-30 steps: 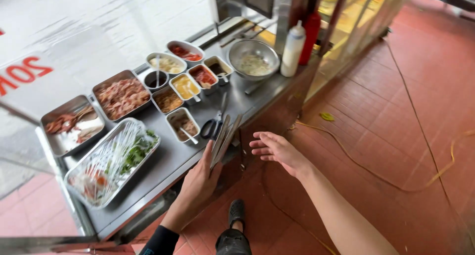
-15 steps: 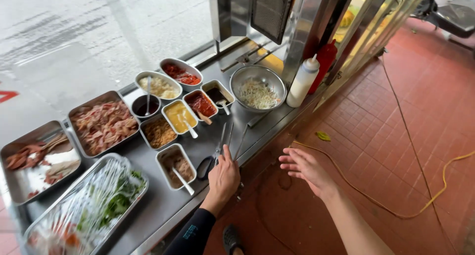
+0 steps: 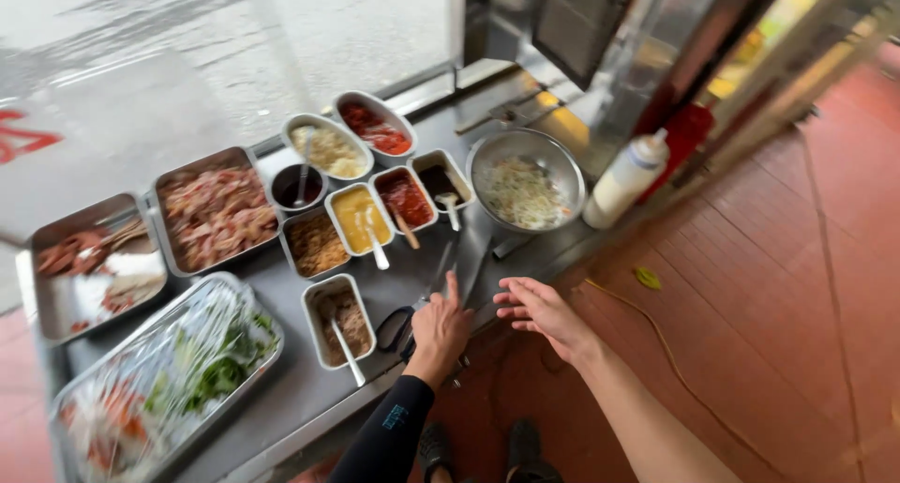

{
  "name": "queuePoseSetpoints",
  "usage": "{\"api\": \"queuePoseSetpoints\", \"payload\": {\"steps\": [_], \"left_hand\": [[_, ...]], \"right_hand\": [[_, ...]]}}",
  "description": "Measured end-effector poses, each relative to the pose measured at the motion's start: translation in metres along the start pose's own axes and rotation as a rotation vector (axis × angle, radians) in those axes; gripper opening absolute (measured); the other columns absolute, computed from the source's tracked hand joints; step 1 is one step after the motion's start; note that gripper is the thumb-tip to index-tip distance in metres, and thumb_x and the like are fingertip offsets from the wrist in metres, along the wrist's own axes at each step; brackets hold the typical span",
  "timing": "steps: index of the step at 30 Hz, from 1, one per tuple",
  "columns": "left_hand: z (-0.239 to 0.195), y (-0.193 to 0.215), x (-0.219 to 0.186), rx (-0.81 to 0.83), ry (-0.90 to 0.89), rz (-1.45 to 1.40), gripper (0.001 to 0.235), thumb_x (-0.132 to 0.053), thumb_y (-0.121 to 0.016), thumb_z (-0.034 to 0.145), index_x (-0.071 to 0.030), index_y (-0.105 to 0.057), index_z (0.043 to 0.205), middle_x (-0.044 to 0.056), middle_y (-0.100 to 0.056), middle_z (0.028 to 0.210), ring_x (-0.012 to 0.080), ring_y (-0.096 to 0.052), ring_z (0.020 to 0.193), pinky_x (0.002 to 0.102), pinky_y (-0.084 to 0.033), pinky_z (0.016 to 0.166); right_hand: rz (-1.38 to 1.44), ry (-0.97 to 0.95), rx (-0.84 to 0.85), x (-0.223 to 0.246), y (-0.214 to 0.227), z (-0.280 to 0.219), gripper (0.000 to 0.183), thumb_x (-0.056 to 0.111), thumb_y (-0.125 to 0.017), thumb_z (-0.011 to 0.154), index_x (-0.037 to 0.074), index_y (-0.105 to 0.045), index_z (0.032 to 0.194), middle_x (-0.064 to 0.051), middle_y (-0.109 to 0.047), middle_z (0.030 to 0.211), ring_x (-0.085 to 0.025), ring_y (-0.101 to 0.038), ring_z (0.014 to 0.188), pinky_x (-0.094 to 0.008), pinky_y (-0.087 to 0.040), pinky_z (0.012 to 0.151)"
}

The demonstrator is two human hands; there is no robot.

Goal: Preparing a Vietnamese Banh Mi sandwich by adding meats, vegetables, and sauce to the bread and heating it in a press.

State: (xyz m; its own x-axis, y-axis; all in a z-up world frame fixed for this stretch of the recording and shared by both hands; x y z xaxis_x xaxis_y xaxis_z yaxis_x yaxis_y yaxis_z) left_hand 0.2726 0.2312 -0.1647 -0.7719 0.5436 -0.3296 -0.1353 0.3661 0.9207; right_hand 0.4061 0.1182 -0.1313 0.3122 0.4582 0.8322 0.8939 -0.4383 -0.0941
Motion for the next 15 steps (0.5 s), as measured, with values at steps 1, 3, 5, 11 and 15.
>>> {"api": "queuePoseSetpoints", "payload": {"steps": [1, 3, 5, 11, 15], "left_hand": [[-0.007, 0.013, 0.000, -0.020, 0.039, -0.004, 0.085, -0.042, -0.068, 0.092, -0.006, -0.029, 0.158, 0.019, -0.070, 0.101, 0.0338, -0.072, 0.082, 0.044, -0.057, 0.067], [-0.023, 0.048, -0.013, -0.172, -0.009, -0.099, 0.074, -0.044, -0.068, 0.094, -0.009, -0.039, 0.152, 0.017, -0.070, 0.105, 0.0334, -0.072, 0.086, 0.043, -0.057, 0.069], [-0.020, 0.049, -0.013, -0.245, -0.017, -0.429, 0.064, -0.045, -0.064, 0.100, -0.008, -0.046, 0.149, 0.014, -0.071, 0.108, 0.0297, -0.072, 0.090, 0.041, -0.056, 0.074], [-0.069, 0.063, -0.014, -0.074, 0.085, -1.902, 0.055, -0.051, -0.044, 0.110, -0.013, -0.055, 0.148, 0.001, -0.070, 0.119, 0.0161, -0.065, 0.101, 0.032, -0.053, 0.083], [-0.109, 0.114, 0.017, 0.004, 0.231, -1.996, 0.059, -0.058, -0.035, 0.101, -0.020, -0.059, 0.141, -0.002, -0.071, 0.126, 0.0137, -0.068, 0.111, 0.032, -0.055, 0.088]], "right_hand": [[-0.021, 0.003, 0.038, 0.003, -0.008, 0.006, 0.041, 0.038, -0.051, 0.104, 0.010, -0.063, 0.130, -0.004, -0.072, 0.114, -0.013, -0.068, 0.097, -0.030, -0.053, 0.083], [-0.053, 0.051, 0.099, 0.011, -0.023, 0.016, 0.039, 0.037, -0.052, 0.102, 0.011, -0.063, 0.129, -0.003, -0.072, 0.115, -0.013, -0.068, 0.097, -0.031, -0.053, 0.083], [-0.190, 0.355, 0.054, 0.044, -0.041, 0.022, 0.038, 0.036, -0.054, 0.103, 0.008, -0.064, 0.127, -0.006, -0.073, 0.114, -0.017, -0.068, 0.101, -0.033, -0.053, 0.089], [-0.673, 1.188, 0.032, 0.161, -0.148, -0.073, 0.038, 0.032, -0.043, 0.109, 0.005, -0.065, 0.126, -0.016, -0.068, 0.128, -0.034, -0.059, 0.126, -0.046, -0.043, 0.109], [-0.761, 1.325, 0.167, 0.173, -0.202, -0.070, 0.043, 0.036, -0.038, 0.109, 0.006, -0.065, 0.125, -0.018, -0.066, 0.125, -0.037, -0.054, 0.132, -0.049, -0.038, 0.113]]}}
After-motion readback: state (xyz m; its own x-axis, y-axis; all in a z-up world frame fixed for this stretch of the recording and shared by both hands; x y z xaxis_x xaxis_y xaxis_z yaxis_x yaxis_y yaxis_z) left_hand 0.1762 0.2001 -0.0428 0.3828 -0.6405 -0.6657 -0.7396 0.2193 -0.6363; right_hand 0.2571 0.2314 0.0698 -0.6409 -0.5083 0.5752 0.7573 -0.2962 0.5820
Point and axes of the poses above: each hand's wrist, its own z-axis towards the middle knuckle, its own y-axis out of the back of the hand, x = y × z, the point moved 9 cm from there along z, towards the middle knuckle
